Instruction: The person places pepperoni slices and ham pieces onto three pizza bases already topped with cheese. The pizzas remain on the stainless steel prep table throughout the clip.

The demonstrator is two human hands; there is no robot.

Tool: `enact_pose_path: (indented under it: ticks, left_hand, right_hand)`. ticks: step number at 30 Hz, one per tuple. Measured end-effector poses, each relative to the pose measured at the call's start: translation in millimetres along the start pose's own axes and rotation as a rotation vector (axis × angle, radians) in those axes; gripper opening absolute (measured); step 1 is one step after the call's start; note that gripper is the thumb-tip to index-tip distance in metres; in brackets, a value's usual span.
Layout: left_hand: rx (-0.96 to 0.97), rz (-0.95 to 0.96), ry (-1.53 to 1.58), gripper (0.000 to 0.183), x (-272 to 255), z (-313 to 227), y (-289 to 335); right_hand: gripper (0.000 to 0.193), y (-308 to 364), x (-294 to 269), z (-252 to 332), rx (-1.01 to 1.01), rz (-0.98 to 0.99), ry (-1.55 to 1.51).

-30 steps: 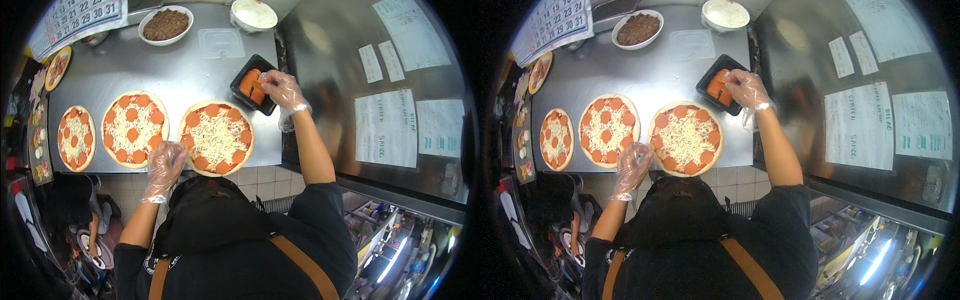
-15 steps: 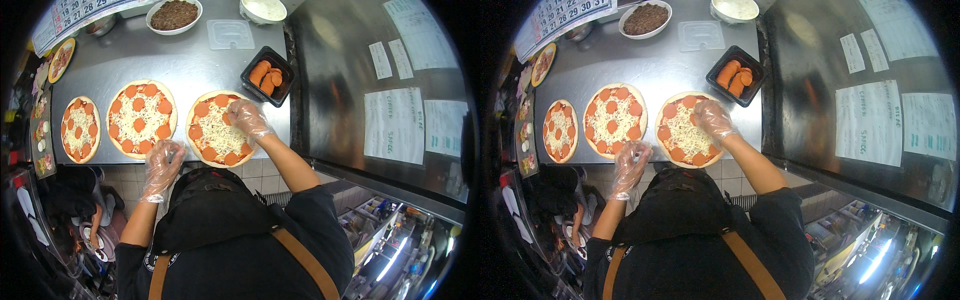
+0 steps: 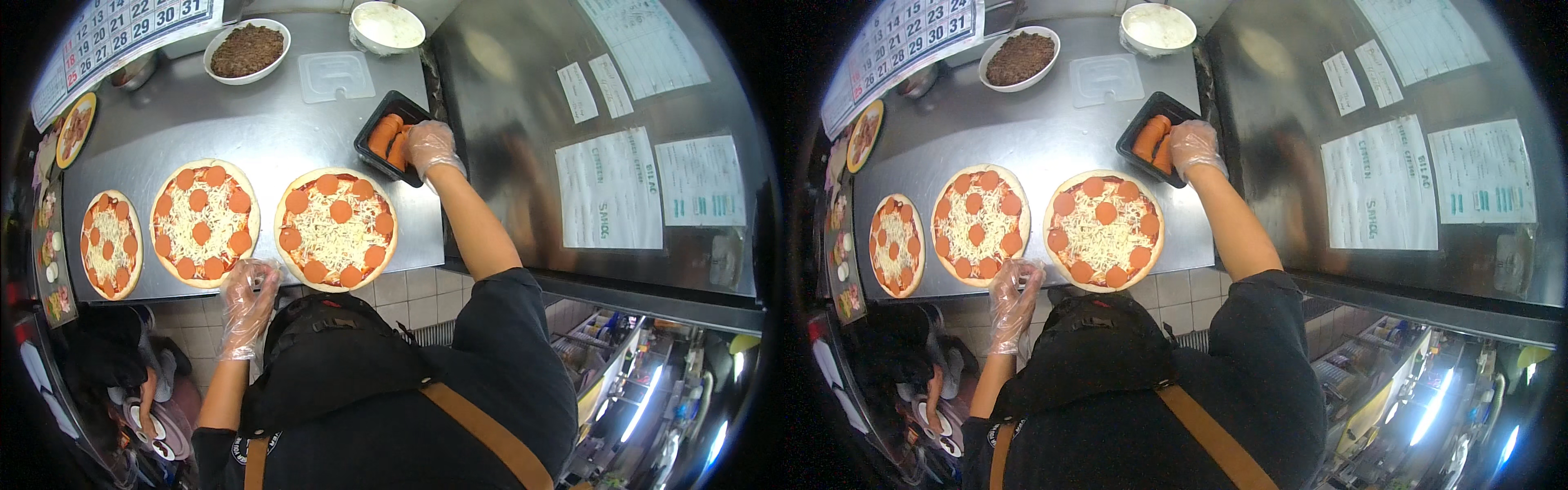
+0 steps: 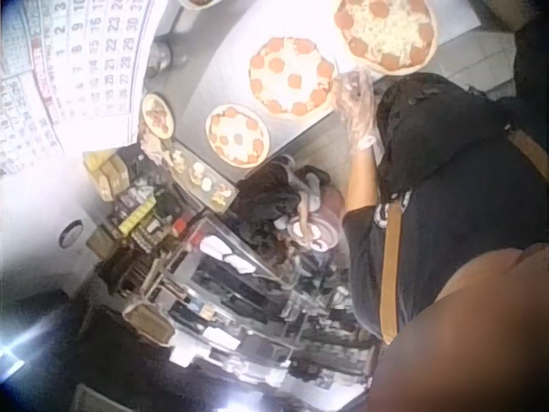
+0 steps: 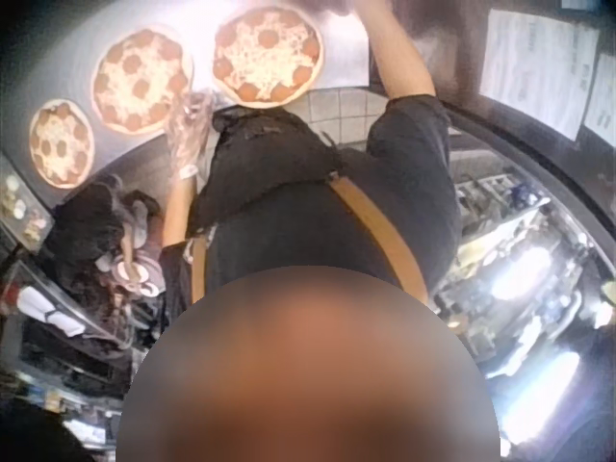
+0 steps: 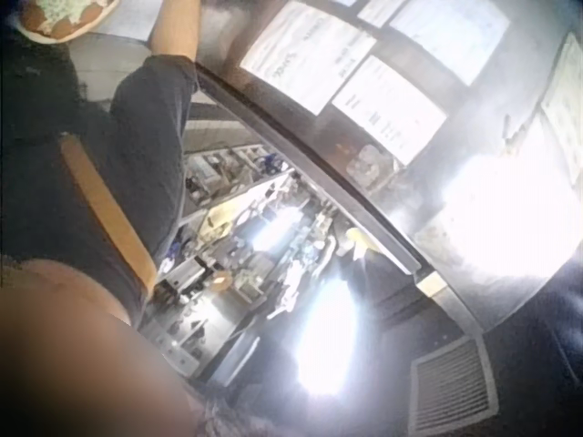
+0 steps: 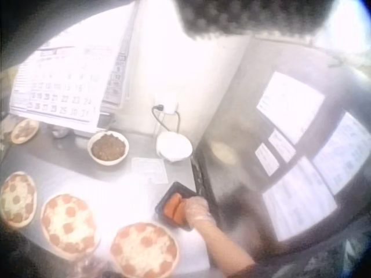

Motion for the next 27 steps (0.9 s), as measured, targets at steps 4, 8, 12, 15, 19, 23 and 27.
enact_pose_path:
  ticks: [4,8,12,15,19,23,27]
  left_hand:
    - [-0.046,-0.025,0.018,0.022,-2.2,1.7,6.8]
    - [-0.074,-0.027,-0.01,0.023,-5.0,9.6,12.9]
    - [-0.062,-0.021,-0.011,0.025,-6.0,11.7,13.5]
    - [-0.061,-0.008,-0.004,0.025,-4.3,10.4,11.6]
    - [-0.047,-0.007,0.01,0.025,-4.5,5.9,9.0]
    - [-0.029,-0.006,-0.006,0.025,-6.7,5.5,8.9]
    - [-0.032,-0.003,-0.027,0.024,-5.9,9.9,10.0]
  right_hand:
    - [0.024,-8.7,10.1,16.7,-0.032,0.09,0.07]
    - [0.027,-1.4,1.0,19.9,-0.068,0.058,0.069]
    - [0.03,-0.4,1.5,16.6,-0.007,0.044,0.054]
    - [0.033,-12.4,20.5,-0.4,0.049,0.003,-0.036]
    - [0.041,-22.6,25.9,-12.9,0.064,-0.001,-0.069]
    - [0.041,-16.5,20.5,-2.7,0.01,0.035,-0.012]
    - [0.036,-12.2,19.9,-0.1,0.021,0.067,0.011]
Point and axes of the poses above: each hand's wrist, its own y-axis away from the middle knuckle, its own x-axis out of the palm, z = x × y, the point moved 10 cm from there along -y, towards the middle knuckle, and after that the axes turned 2 degrees about x, right-handed, at the moved point
